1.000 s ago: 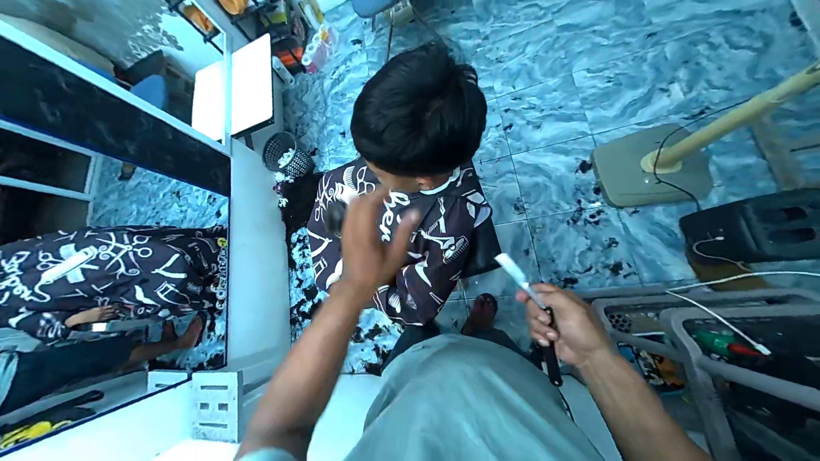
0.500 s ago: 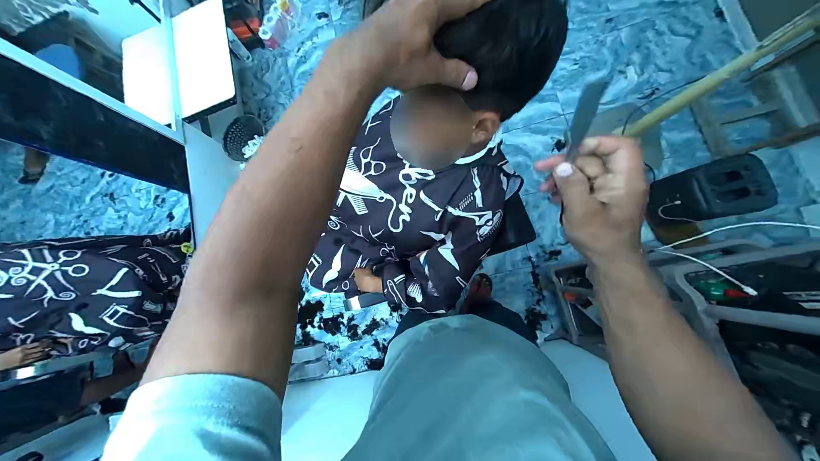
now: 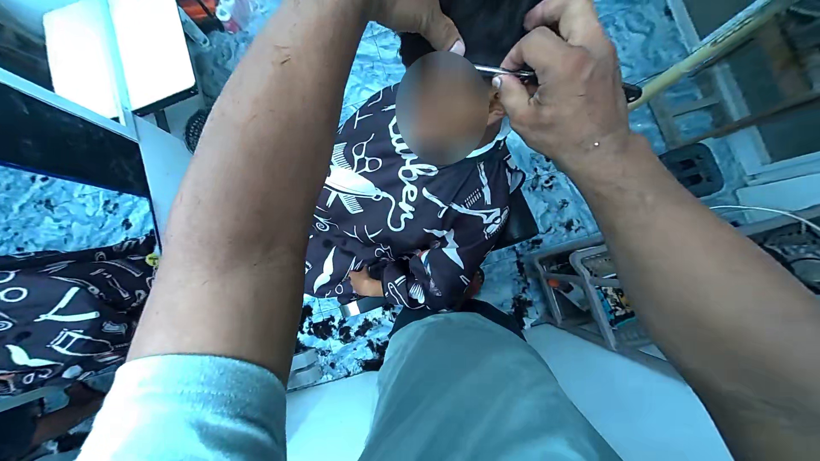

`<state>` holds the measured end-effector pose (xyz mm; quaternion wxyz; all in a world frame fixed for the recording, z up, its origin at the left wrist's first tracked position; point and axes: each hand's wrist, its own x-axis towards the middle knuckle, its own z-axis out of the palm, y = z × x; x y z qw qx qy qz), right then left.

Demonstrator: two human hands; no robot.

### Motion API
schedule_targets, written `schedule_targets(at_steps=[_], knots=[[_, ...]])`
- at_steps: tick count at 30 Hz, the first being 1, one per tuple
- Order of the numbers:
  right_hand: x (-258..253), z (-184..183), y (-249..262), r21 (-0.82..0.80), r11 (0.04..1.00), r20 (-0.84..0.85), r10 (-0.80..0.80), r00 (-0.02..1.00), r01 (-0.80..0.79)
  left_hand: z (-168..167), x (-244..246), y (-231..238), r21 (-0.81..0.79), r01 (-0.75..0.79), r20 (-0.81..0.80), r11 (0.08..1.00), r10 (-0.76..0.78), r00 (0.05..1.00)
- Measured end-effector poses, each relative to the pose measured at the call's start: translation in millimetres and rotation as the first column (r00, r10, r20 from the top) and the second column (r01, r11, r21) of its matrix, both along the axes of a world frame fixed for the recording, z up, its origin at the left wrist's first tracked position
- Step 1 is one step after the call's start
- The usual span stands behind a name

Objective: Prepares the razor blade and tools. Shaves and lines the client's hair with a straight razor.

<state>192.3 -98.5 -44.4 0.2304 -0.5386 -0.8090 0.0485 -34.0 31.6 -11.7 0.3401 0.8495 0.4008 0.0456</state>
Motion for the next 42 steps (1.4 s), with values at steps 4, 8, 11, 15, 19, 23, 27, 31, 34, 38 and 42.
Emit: schedule_targets(at_steps=[4,8,11,15,19,23,27,31,34,38,42], knots=[[-3.6,-2.9,3.5,0.026,0.999,-0.009,-0.030,1.000,0.030,2.9,3.2,-0.1,0.000,0.005,0.029,1.000,-0.005,1.000],[-5.6,-1.5,4.9,0.025,0.998,-0.006,-0.050,0.999,0.050,-1.9,5.5,6.8,0.017,0.040,0.024,0.999,-0.040,0.999],[-6.2,-1.5,7.3,0.020,0.998,0.000,-0.056,0.998,0.056,-10.5,8.5,19.2,0.034,0.019,0.001,0.999,-0.019,1.000],[-7.1,-2.4,9.0,0.021,0.998,-0.001,-0.064,0.998,0.064,-5.5,10.7,15.0,0.032,-0.007,-0.022,0.999,0.008,1.000],[-6.8,-2.8,10.1,0.021,0.997,-0.001,-0.068,0.998,0.068,1.9,10.1,7.4,0.016,-0.019,-0.004,1.000,0.019,1.000],[-7.1,-3.0,11.0,0.023,0.997,0.006,-0.075,0.997,0.075,1.6,8.4,8.4,0.013,-0.004,0.006,1.000,0.004,1.000],[-8.8,-2.6,11.1,0.026,0.996,0.005,-0.081,0.997,0.080,10.2,8.0,1.0,0.026,-0.036,-0.049,0.999,0.038,0.998],[-9.2,-2.5,11.4,0.030,0.997,0.008,-0.077,0.997,0.077,12.0,5.4,-1.4,0.036,-0.029,-0.041,0.999,0.031,0.999],[-9.3,-3.2,12.2,0.039,0.996,0.007,-0.076,0.997,0.075,8.9,5.1,3.0,0.020,-0.024,-0.053,1.000,0.025,0.998],[-9.2,-3.3,12.8,0.030,0.996,0.012,-0.082,0.997,0.081,9.5,5.7,1.5,0.010,-0.034,-0.031,0.999,0.034,0.999],[-8.9,-2.7,13.1,0.029,0.997,0.016,-0.077,0.997,0.077,11.2,6.4,-0.1,0.001,-0.048,-0.029,0.999,0.048,0.998]])
